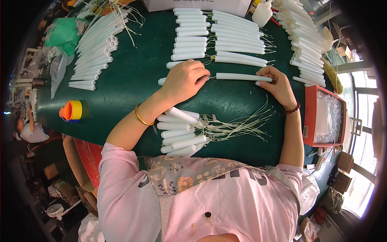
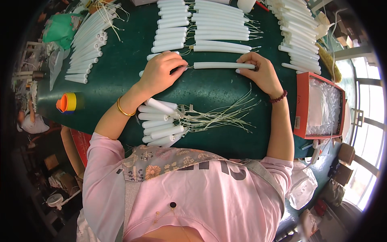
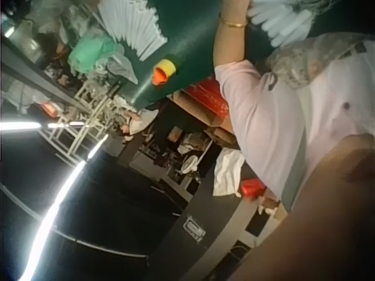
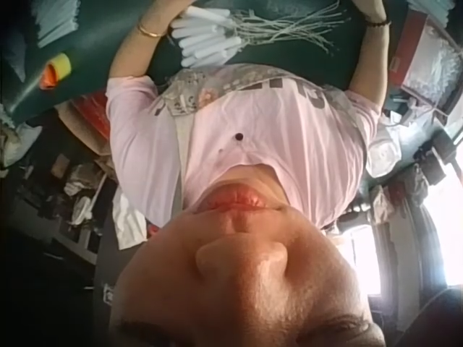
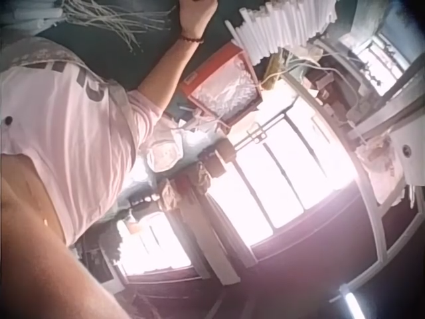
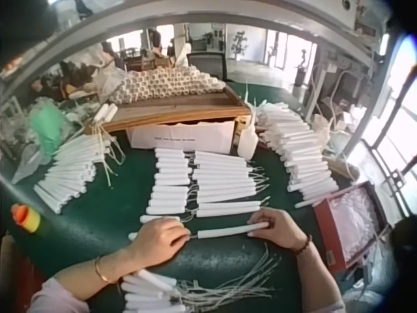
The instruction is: The recorder is seen assembling small white plastic components by attaching wires and using a hot glue gun at a factory workstation.
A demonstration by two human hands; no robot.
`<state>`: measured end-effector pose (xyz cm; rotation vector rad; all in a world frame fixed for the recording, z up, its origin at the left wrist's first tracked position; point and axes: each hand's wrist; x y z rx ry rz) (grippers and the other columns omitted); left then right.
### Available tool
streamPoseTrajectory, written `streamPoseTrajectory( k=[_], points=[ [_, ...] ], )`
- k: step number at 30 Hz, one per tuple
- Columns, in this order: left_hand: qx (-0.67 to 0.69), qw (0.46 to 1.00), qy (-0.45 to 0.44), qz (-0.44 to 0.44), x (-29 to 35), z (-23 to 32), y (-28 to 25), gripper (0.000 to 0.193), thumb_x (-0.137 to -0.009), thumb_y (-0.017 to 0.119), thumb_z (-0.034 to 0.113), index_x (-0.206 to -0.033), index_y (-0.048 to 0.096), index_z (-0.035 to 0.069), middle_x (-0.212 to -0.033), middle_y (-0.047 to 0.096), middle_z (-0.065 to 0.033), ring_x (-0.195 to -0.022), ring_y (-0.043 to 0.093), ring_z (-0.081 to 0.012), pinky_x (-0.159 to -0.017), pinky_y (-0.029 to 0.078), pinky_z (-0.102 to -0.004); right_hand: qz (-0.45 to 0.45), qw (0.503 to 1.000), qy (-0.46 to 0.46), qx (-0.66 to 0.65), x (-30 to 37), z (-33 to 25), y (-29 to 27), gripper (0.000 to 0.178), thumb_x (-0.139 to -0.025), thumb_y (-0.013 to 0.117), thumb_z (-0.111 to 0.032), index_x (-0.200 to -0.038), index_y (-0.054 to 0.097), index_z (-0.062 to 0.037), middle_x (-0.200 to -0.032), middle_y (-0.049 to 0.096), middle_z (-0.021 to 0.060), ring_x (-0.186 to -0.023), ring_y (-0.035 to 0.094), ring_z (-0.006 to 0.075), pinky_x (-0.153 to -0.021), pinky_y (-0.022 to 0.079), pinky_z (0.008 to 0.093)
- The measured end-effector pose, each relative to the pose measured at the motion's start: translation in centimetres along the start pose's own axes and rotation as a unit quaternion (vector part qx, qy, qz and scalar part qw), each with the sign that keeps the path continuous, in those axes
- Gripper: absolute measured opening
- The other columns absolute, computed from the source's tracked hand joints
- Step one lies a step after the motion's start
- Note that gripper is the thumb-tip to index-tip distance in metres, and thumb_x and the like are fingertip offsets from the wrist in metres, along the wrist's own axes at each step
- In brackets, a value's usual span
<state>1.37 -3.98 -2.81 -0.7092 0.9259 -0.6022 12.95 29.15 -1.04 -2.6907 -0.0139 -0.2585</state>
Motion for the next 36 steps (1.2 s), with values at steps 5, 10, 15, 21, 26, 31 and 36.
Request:
streamPoseTrajectory(
  k=[5, 10, 15, 21, 26, 31, 36],
  points=[
    [0.023, 1.000, 0.011, 0.015, 0.1, 0.0, 0.2, 0.008, -0.084, 0.082, 0.010, -0.091, 0.078, 0.008, -0.085, 0.074, -0.0020, -0.083, 0.069, -0.0224, -0.076, 0.051, -0.0367, 0.027, 0.998, -0.043, 0.037, 0.2, -0.1, 0.7, 0.017, -0.092, 0.081, -0.005, -0.108, 0.080, -0.0004, -0.096, 0.075, 0.0007, -0.089, 0.062, 0.0063, -0.080, 0.051, 0.0232],
    [0.133, 0.987, -0.079, -0.044, -0.4, 0.8, -0.9, 0.017, -0.083, 0.084, 0.010, -0.095, 0.072, 0.009, -0.083, 0.074, -0.0005, -0.076, 0.068, -0.0213, -0.078, 0.048, -0.0368, 0.065, 0.995, -0.012, 0.080, 0.5, -0.2, 1.5, 0.021, -0.091, 0.083, -0.007, -0.111, 0.080, -0.0012, -0.100, 0.077, 0.0023, -0.090, 0.065, 0.0077, -0.081, 0.052, 0.0245],
    [0.115, 0.990, -0.068, -0.043, -0.1, 0.3, -0.7, 0.027, -0.080, 0.087, 0.009, -0.095, 0.064, 0.010, -0.076, 0.068, 0.0010, -0.074, 0.067, -0.0205, -0.083, 0.049, -0.0382, 0.077, 0.988, -0.075, 0.107, 0.5, -1.1, 1.8, 0.021, -0.086, 0.086, -0.011, -0.106, 0.082, -0.0053, -0.098, 0.076, 0.0037, -0.091, 0.068, 0.0144, -0.086, 0.053, 0.0303],
    [-0.050, 0.990, 0.038, -0.125, -2.1, 0.5, -5.2, 0.044, -0.068, 0.096, 0.026, -0.102, 0.072, 0.013, -0.108, 0.061, -0.0027, -0.108, 0.061, -0.0236, -0.089, 0.046, -0.0412, 0.153, 0.894, -0.254, 0.336, 0.3, -0.8, 1.8, 0.024, -0.078, 0.088, -0.019, -0.100, 0.083, -0.0110, -0.095, 0.071, 0.0016, -0.098, 0.066, 0.0245, -0.105, 0.045, 0.0417],
    [-0.156, 0.957, -0.079, -0.231, -0.6, -1.0, -7.2, 0.031, -0.073, 0.092, 0.024, -0.096, 0.076, 0.010, -0.094, 0.066, -0.0043, -0.095, 0.063, -0.0245, -0.087, 0.045, -0.0397, 0.159, 0.883, -0.268, 0.350, 0.0, -0.9, 2.8, 0.022, -0.081, 0.087, -0.020, -0.101, 0.083, -0.0124, -0.097, 0.072, 0.0005, -0.099, 0.066, 0.0235, -0.103, 0.045, 0.0427],
    [-0.162, 0.979, -0.055, -0.107, -1.2, -0.9, -4.1, 0.023, -0.079, 0.088, 0.022, -0.095, 0.077, 0.009, -0.088, 0.068, -0.0043, -0.089, 0.067, -0.0246, -0.083, 0.047, -0.0392, 0.264, 0.848, -0.220, 0.403, -1.0, -1.4, 3.9, 0.018, -0.085, 0.084, -0.023, -0.100, 0.080, -0.0129, -0.096, 0.073, 0.0013, -0.099, 0.068, 0.0254, -0.097, 0.047, 0.0420],
    [0.029, 0.978, -0.135, -0.154, -1.5, 1.5, -6.3, 0.027, -0.082, 0.087, 0.024, -0.098, 0.075, 0.006, -0.095, 0.071, -0.0080, -0.091, 0.071, -0.0296, -0.083, 0.052, -0.0423, 0.164, 0.895, -0.272, 0.313, 1.0, -4.2, 4.4, 0.014, -0.087, 0.082, -0.018, -0.090, 0.075, -0.0056, -0.089, 0.070, 0.0075, -0.086, 0.068, 0.0292, -0.080, 0.051, 0.0393]
  ],
)
Point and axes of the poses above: each hand's wrist, its own x-axis away from the middle knuckle, its own y-axis out of the palm, z = x × y
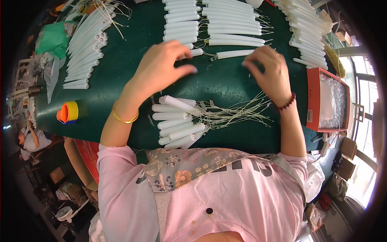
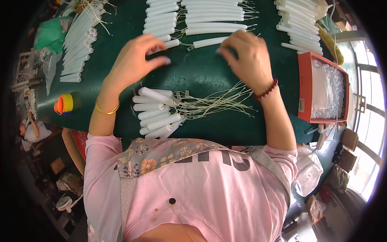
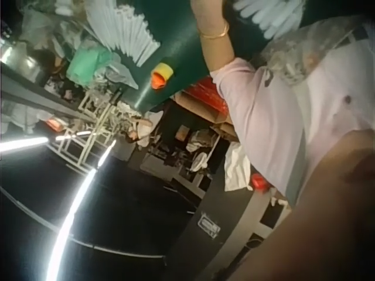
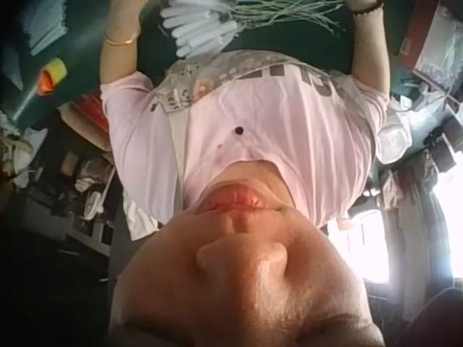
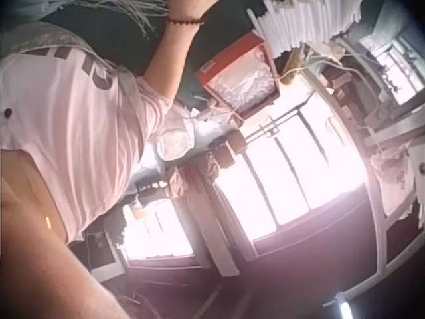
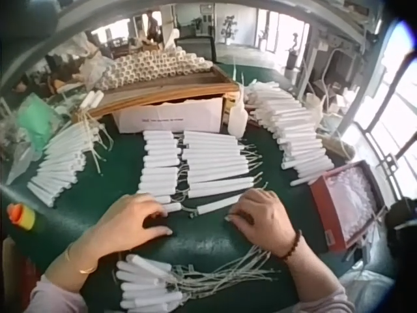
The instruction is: The recorder is seen assembling small white plastic components by attaching wires and using a hot glue gun at a factory workstation.
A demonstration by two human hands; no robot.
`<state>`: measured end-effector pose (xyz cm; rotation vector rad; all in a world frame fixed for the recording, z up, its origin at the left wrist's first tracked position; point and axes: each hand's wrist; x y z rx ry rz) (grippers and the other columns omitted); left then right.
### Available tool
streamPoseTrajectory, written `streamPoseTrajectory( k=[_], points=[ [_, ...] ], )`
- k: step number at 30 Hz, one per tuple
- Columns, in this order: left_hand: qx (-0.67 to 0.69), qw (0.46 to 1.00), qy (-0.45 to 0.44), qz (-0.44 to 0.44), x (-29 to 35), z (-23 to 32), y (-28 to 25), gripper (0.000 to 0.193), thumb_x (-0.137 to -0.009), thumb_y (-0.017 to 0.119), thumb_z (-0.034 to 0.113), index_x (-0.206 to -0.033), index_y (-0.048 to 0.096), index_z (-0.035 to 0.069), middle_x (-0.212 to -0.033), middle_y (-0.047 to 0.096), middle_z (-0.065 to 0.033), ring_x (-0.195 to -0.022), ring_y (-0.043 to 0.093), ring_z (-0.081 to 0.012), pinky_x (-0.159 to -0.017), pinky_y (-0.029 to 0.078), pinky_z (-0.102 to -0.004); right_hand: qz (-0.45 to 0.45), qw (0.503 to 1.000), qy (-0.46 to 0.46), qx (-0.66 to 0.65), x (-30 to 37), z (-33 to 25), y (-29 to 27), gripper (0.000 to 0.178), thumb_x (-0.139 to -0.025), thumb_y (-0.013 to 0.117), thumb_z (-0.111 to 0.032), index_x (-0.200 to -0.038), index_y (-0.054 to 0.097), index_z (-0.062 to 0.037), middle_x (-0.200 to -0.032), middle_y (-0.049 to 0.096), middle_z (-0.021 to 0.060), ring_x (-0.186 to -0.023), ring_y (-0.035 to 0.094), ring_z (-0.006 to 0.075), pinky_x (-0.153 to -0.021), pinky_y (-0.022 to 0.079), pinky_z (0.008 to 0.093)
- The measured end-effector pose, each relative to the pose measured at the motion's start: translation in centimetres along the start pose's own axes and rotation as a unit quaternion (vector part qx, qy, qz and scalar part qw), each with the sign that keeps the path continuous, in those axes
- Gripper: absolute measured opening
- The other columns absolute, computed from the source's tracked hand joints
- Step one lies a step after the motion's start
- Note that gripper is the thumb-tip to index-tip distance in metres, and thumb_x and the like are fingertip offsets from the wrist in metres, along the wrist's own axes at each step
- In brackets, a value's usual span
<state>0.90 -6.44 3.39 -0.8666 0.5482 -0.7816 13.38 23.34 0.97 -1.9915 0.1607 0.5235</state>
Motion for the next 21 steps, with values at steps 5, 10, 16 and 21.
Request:
streamPoseTrajectory(
  k=[5, 10, 16, 21],
  points=[
    [0.045, 0.956, 0.113, -0.266, 2.8, 2.7, -2.0, 0.030, -0.081, 0.087, 0.025, -0.099, 0.074, 0.005, -0.099, 0.071, -0.0123, -0.092, 0.071, -0.0317, -0.081, 0.054, -0.0430, -0.225, 0.946, -0.025, -0.230, 1.9, -5.8, 0.6, 0.015, -0.090, 0.082, -0.018, -0.087, 0.075, -0.0052, -0.084, 0.069, 0.0093, -0.079, 0.067, 0.0311, -0.073, 0.051, 0.0410],
    [0.015, 0.946, 0.090, -0.311, 2.9, 3.4, -1.3, 0.030, -0.082, 0.085, 0.024, -0.099, 0.072, 0.003, -0.095, 0.071, -0.0129, -0.089, 0.070, -0.0318, -0.076, 0.054, -0.0425, -0.302, 0.918, 0.023, -0.254, 2.7, -6.5, 2.1, 0.013, -0.091, 0.080, -0.015, -0.092, 0.074, -0.0034, -0.086, 0.071, 0.0083, -0.077, 0.069, 0.0239, -0.068, 0.053, 0.0366],
    [0.050, 0.962, -0.025, -0.266, 1.1, 3.4, -1.3, 0.028, -0.086, 0.082, 0.020, -0.101, 0.067, 0.003, -0.091, 0.069, -0.0119, -0.088, 0.069, -0.0332, -0.075, 0.053, -0.0419, -0.269, 0.806, 0.232, -0.473, 1.9, -4.6, 2.2, 0.014, -0.101, 0.073, -0.011, -0.103, 0.065, -0.0003, -0.088, 0.067, 0.0006, -0.083, 0.064, 0.0079, -0.077, 0.052, 0.0263],
    [-0.012, 0.988, -0.019, -0.155, 1.4, 2.1, 0.6, 0.029, -0.083, 0.084, 0.018, -0.099, 0.066, 0.003, -0.096, 0.069, -0.0127, -0.090, 0.070, -0.0350, -0.080, 0.056, -0.0445, -0.238, 0.733, 0.278, -0.573, 1.1, -2.8, 1.6, 0.029, -0.104, 0.064, -0.007, -0.131, 0.062, 0.0026, -0.088, 0.067, 0.0006, -0.082, 0.062, 0.0057, -0.076, 0.050, 0.0230]
  ],
)
Point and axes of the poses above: each hand's wrist, its own x-axis away from the middle knuckle, its own y-axis out of the palm, z = x × y
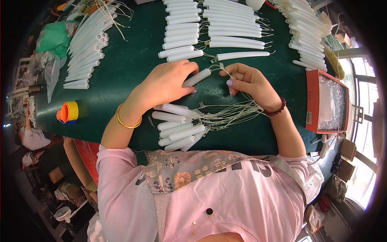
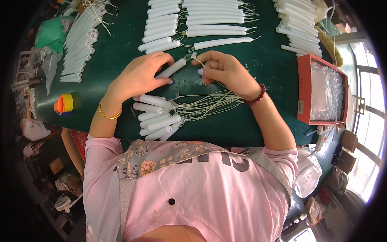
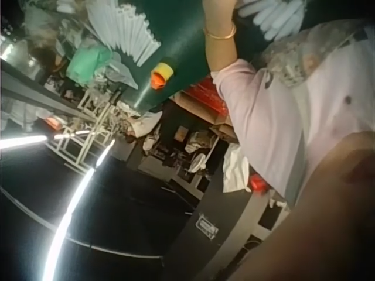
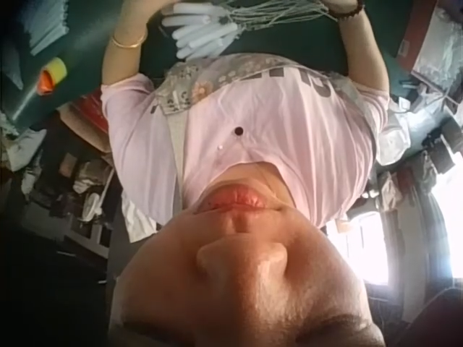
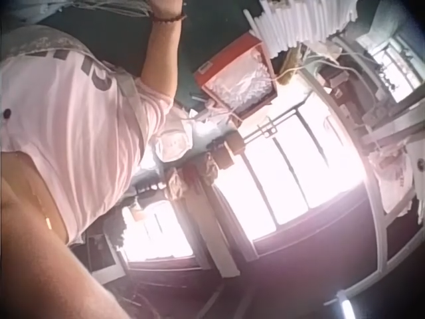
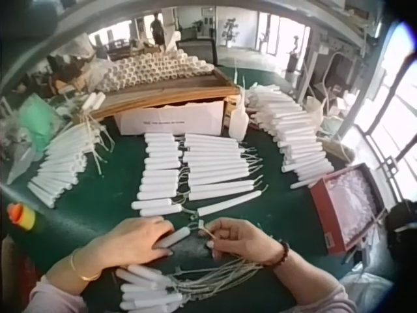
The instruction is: The recorder is seen assembling small white plastic components by attaching wires and using a hot glue gun at a factory workstation.
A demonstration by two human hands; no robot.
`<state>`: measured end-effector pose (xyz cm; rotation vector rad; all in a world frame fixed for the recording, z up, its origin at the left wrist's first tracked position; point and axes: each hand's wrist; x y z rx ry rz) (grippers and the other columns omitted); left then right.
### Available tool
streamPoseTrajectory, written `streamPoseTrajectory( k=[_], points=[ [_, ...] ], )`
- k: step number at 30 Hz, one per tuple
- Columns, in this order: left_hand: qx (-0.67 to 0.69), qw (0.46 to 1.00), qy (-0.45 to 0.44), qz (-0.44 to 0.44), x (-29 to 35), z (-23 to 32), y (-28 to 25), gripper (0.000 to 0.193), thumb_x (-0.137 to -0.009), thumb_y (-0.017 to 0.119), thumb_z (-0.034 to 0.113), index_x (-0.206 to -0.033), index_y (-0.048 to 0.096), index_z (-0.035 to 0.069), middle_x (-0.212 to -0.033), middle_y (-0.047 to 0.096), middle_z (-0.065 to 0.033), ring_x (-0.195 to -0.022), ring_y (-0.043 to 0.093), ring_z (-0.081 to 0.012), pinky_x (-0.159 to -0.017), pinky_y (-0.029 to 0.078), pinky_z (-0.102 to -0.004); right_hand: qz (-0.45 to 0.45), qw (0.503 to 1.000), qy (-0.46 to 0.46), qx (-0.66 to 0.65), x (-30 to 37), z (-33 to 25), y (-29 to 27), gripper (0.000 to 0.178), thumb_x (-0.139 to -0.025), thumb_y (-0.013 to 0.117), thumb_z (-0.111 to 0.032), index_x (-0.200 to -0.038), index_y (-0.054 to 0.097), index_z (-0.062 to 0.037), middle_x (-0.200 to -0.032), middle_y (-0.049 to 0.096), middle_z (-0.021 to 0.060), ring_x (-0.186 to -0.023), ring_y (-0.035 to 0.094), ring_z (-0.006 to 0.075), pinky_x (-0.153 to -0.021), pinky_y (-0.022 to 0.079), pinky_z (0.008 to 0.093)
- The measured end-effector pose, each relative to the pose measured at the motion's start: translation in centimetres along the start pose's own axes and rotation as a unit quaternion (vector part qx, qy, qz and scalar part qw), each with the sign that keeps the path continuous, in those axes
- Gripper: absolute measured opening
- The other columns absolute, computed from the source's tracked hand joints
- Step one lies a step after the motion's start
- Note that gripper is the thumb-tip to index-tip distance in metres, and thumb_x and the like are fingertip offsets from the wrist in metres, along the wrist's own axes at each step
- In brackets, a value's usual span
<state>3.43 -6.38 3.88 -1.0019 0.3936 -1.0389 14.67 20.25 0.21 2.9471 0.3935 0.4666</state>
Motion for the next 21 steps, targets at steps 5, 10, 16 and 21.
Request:
streamPoseTrajectory(
  k=[5, 10, 16, 21],
  points=[
    [-0.130, 0.989, -0.071, 0.012, 0.8, -0.8, -1.7, 0.023, -0.078, 0.085, 0.011, -0.092, 0.069, 0.002, -0.094, 0.071, -0.0150, -0.091, 0.072, -0.0379, -0.079, 0.058, -0.0473, -0.036, 0.997, 0.022, 0.071, 0.7, -1.9, -1.6, 0.047, -0.099, 0.063, -0.001, -0.146, 0.056, 0.0033, -0.079, 0.060, -0.0037, -0.071, 0.056, 0.0043, -0.071, 0.046, 0.0209],
    [-0.237, 0.954, -0.182, -0.005, 1.9, -1.1, -4.2, 0.026, -0.077, 0.087, 0.014, -0.095, 0.074, 0.002, -0.095, 0.073, -0.0148, -0.091, 0.073, -0.0351, -0.077, 0.058, -0.0440, -0.048, 0.986, -0.006, 0.161, 1.4, -1.6, -3.6, 0.048, -0.095, 0.066, 0.003, -0.143, 0.060, 0.0021, -0.078, 0.058, -0.0035, -0.073, 0.053, 0.0038, -0.070, 0.045, 0.0211],
    [0.062, 0.957, 0.201, 0.198, -3.3, -0.7, 0.9, 0.031, -0.083, 0.084, 0.018, -0.110, 0.078, 0.003, -0.104, 0.076, -0.0116, -0.091, 0.071, -0.0321, -0.082, 0.056, -0.0408, 0.003, 0.982, -0.059, 0.178, 1.7, -2.6, -2.9, 0.045, -0.095, 0.067, 0.007, -0.139, 0.063, 0.0038, -0.086, 0.056, -0.0033, -0.080, 0.053, 0.0035, -0.076, 0.048, 0.0213],
    [0.062, 0.969, 0.178, 0.157, -5.9, -0.8, 2.3, 0.020, -0.087, 0.081, 0.016, -0.104, 0.081, 0.004, -0.092, 0.076, -0.0108, -0.080, 0.071, -0.0311, -0.076, 0.057, -0.0390, 0.106, 0.955, -0.087, 0.265, 2.7, -3.2, -4.6, 0.030, -0.094, 0.072, 0.004, -0.124, 0.073, 0.0029, -0.092, 0.069, 0.0012, -0.085, 0.062, 0.0053, -0.083, 0.055, 0.0239]
  ],
)
Point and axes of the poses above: each hand's wrist, its own x-axis away from the middle knuckle, its own y-axis out of the palm, z = x × y
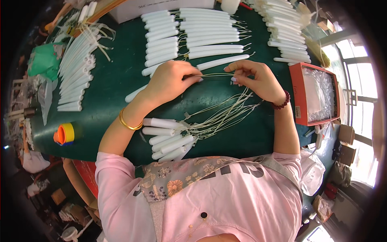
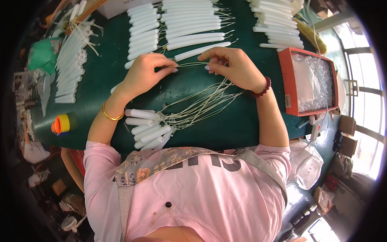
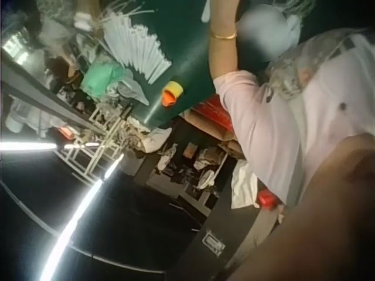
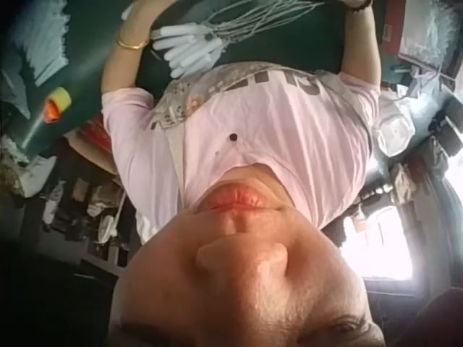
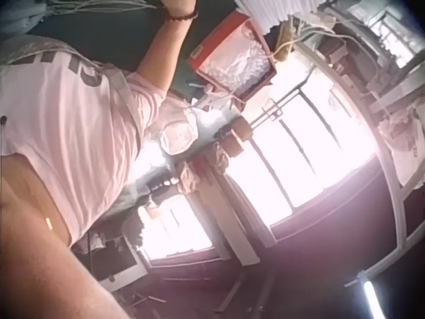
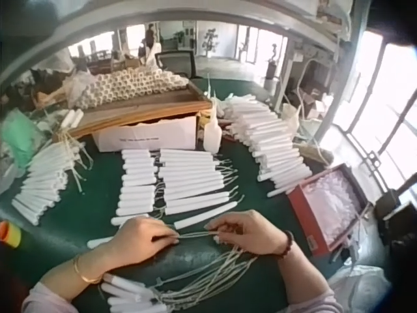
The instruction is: The recorder is seen assembling small white plastic components by attaching wires and using a hot glue gun at a factory workstation.
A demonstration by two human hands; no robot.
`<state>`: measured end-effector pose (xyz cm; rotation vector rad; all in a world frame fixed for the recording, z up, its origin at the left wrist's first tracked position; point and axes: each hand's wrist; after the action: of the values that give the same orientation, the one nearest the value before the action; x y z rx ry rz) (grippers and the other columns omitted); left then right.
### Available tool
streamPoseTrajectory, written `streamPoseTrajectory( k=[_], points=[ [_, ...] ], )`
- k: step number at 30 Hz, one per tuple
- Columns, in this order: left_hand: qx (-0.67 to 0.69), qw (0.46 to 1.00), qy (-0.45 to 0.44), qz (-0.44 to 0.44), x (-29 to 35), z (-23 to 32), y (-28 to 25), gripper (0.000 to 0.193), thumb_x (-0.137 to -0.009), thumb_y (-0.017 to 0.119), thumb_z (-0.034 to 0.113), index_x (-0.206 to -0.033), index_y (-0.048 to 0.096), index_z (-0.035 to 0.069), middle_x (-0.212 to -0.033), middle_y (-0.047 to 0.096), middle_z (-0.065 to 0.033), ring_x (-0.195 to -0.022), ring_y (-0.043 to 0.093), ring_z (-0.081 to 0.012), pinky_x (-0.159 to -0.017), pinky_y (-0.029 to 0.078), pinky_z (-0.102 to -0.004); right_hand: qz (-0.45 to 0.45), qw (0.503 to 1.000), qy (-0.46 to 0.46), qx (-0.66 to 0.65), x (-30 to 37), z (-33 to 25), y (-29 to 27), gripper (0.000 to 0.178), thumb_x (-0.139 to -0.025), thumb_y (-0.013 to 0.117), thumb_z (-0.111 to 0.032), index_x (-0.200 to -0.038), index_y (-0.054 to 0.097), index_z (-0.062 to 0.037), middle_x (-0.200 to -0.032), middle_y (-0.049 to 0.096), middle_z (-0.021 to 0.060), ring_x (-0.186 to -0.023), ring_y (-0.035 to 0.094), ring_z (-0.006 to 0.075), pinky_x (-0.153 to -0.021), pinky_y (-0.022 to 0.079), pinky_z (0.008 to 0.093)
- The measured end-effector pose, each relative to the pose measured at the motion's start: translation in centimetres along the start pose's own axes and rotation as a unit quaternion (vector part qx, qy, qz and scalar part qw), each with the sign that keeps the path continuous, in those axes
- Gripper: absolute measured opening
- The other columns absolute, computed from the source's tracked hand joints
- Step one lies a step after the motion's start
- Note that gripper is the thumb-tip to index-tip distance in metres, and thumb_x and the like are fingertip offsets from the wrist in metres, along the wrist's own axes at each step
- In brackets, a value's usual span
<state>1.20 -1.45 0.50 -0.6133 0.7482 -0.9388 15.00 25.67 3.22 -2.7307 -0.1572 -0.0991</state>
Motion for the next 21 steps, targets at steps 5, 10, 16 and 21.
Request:
streamPoseTrajectory(
  k=[5, 10, 16, 21],
  points=[
    [0.111, 0.985, -0.124, 0.042, 0.0, 1.7, -0.3, 0.022, -0.090, 0.080, 0.002, -0.112, 0.080, 0.002, -0.094, 0.077, -0.0119, -0.083, 0.072, -0.0169, -0.077, 0.059, -0.0299, 0.077, 0.994, -0.024, 0.070, -0.1, 0.7, -0.8, 0.025, -0.093, 0.076, -0.001, -0.118, 0.076, 0.0009, -0.090, 0.074, 0.0036, -0.083, 0.067, 0.0071, -0.082, 0.057, 0.0252],
    [0.096, 0.988, -0.110, 0.056, 0.2, 1.4, 0.3, 0.016, -0.090, 0.079, -0.001, -0.106, 0.081, 0.001, -0.094, 0.077, -0.0109, -0.081, 0.070, -0.0152, -0.076, 0.057, -0.0282, 0.117, 0.984, -0.059, 0.121, 0.1, 1.3, -0.9, 0.018, -0.094, 0.077, -0.005, -0.111, 0.079, -0.0007, -0.100, 0.080, 0.0040, -0.084, 0.069, 0.0108, -0.080, 0.057, 0.0273],
    [0.049, 0.993, -0.091, 0.059, 0.7, 1.3, 1.4, 0.009, -0.090, 0.079, 0.008, -0.096, 0.080, 0.001, -0.083, 0.076, -0.0104, -0.069, 0.069, -0.0196, -0.064, 0.053, -0.0323, 0.054, 0.993, -0.039, 0.095, 0.1, 1.3, -2.3, 0.022, -0.094, 0.077, -0.006, -0.115, 0.078, -0.0024, -0.097, 0.077, 0.0030, -0.085, 0.068, 0.0097, -0.080, 0.055, 0.0267],
    [0.188, 0.959, -0.202, 0.062, 0.3, 2.3, 0.6, 0.012, -0.095, 0.075, 0.003, -0.105, 0.081, -0.001, -0.088, 0.078, -0.0076, -0.078, 0.070, -0.0115, -0.074, 0.057, -0.0268, 0.250, 0.824, -0.019, 0.508, 1.6, 6.6, -8.8, 0.023, -0.088, 0.072, 0.000, -0.108, 0.078, -0.0088, -0.107, 0.073, 0.0082, -0.107, 0.069, 0.0317, -0.092, 0.057, 0.0430]
  ],
)
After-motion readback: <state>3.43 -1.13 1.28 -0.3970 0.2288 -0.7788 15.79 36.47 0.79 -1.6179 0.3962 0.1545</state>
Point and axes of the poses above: each hand's wrist, its own x-axis away from the middle knuckle, its own y-axis out of the palm, z = x × y
